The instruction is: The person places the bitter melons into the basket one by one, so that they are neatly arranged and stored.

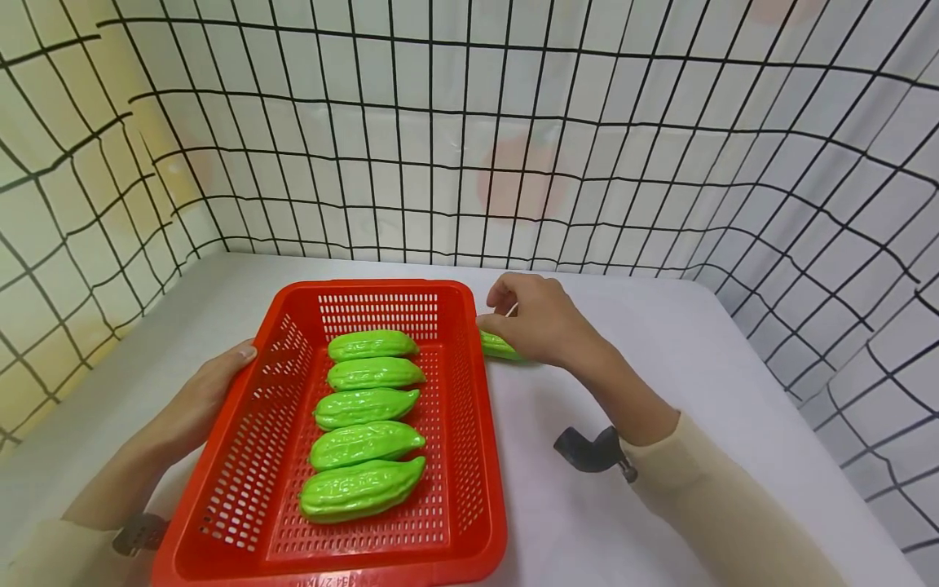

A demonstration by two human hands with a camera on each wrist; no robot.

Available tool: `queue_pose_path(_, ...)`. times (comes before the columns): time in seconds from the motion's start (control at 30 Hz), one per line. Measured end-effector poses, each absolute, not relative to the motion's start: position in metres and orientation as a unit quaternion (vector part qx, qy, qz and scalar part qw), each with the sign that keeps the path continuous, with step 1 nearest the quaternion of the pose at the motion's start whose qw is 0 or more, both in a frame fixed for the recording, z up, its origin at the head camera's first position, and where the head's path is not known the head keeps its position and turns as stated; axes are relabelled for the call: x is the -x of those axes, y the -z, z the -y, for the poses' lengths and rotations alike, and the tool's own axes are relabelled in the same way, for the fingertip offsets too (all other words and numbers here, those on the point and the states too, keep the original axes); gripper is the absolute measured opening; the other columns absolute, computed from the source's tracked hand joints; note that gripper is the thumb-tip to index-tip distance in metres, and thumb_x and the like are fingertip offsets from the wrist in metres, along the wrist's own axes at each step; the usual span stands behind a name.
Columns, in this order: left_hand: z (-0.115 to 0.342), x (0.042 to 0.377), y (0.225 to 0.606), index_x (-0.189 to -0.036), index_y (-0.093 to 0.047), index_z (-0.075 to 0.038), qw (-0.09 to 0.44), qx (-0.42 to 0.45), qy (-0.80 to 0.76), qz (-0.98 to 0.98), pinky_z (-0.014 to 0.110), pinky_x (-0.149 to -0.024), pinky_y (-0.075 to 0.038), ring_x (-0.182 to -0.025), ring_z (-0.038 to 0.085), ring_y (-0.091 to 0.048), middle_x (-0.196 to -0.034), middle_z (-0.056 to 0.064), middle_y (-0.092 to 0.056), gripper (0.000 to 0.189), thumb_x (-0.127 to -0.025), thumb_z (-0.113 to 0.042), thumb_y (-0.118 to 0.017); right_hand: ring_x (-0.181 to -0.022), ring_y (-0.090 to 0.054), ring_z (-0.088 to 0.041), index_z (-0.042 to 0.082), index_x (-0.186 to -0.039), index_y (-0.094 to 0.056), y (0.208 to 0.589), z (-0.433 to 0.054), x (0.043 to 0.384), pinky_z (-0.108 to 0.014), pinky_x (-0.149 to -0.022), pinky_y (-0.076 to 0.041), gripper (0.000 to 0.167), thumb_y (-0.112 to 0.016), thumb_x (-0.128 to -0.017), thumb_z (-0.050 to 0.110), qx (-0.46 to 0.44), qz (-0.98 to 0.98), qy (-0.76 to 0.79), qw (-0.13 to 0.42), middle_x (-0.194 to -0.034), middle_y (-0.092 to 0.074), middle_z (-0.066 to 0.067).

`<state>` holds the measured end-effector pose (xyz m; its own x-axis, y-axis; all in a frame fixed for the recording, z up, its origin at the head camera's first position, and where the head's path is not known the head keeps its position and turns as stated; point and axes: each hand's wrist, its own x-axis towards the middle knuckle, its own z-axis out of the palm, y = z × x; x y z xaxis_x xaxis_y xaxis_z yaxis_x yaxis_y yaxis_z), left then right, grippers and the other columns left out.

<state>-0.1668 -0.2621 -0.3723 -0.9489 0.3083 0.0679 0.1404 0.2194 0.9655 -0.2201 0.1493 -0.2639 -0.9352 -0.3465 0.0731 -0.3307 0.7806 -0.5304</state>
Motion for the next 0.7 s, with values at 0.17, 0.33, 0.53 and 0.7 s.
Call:
queue_pose_path(0.17, 0.262, 0.167, 0.373, -0.152, -0.03, -0.006, 0.07, -0.146, -0.61, -0.776, 0.05, -0.07, -0.062, -0.088, 0.035, -0.075, -0.123, 0.032, -0.057, 0.054, -0.111, -0.041, -0.03, -0.112, -0.061, -0.032, 0.006, -0.118, -0.065, 0.274, -0.162, 0.232, -0.047, -0.086, -0.055, 0.032, -0.069, -0.095, 0.028, 0.154, -0.948, 0.279, 0.027, -0.115, -0.067, -0.011)
queue_pose_path(0.33, 0.262, 0.167, 0.373, -0.152, -0.03, -0.006, 0.069, -0.145, -0.609, -0.776, 0.05, -0.07, -0.062, -0.088, 0.035, -0.075, -0.123, 0.032, -0.057, 0.054, -0.111, -0.042, -0.03, -0.121, -0.058, -0.037, 0.003, -0.128, -0.062, 0.285, -0.172, 0.247, -0.051, -0.092, -0.054, 0.043, -0.071, -0.093, 0.027, 0.136, -0.952, 0.267, 0.06, -0.128, -0.064, -0.016)
queue_pose_path(0.53, 0.262, 0.167, 0.373, -0.152, -0.03, -0.006, 0.067, -0.142, -0.609, -0.778, 0.05, -0.07, -0.062, -0.088, 0.035, -0.075, -0.123, 0.031, -0.057, 0.054, -0.111, -0.042, -0.03, -0.126, -0.055, -0.04, 0.002, -0.137, -0.057, 0.302, -0.182, 0.262, -0.054, -0.098, -0.051, 0.054, -0.073, -0.091, 0.026, 0.118, -0.95, 0.261, 0.121, -0.138, -0.059, -0.022)
queue_pose_path(0.7, 0.262, 0.167, 0.373, -0.152, -0.03, -0.006, 0.067, -0.146, -0.609, -0.777, 0.05, -0.07, -0.062, -0.088, 0.035, -0.075, -0.122, 0.031, -0.058, 0.054, -0.111, -0.041, -0.03, -0.128, -0.054, -0.043, 0.001, -0.141, -0.054, 0.31, -0.188, 0.268, -0.056, -0.1, -0.05, 0.06, -0.075, -0.09, 0.024, 0.116, -0.949, 0.256, 0.141, -0.141, -0.056, -0.025)
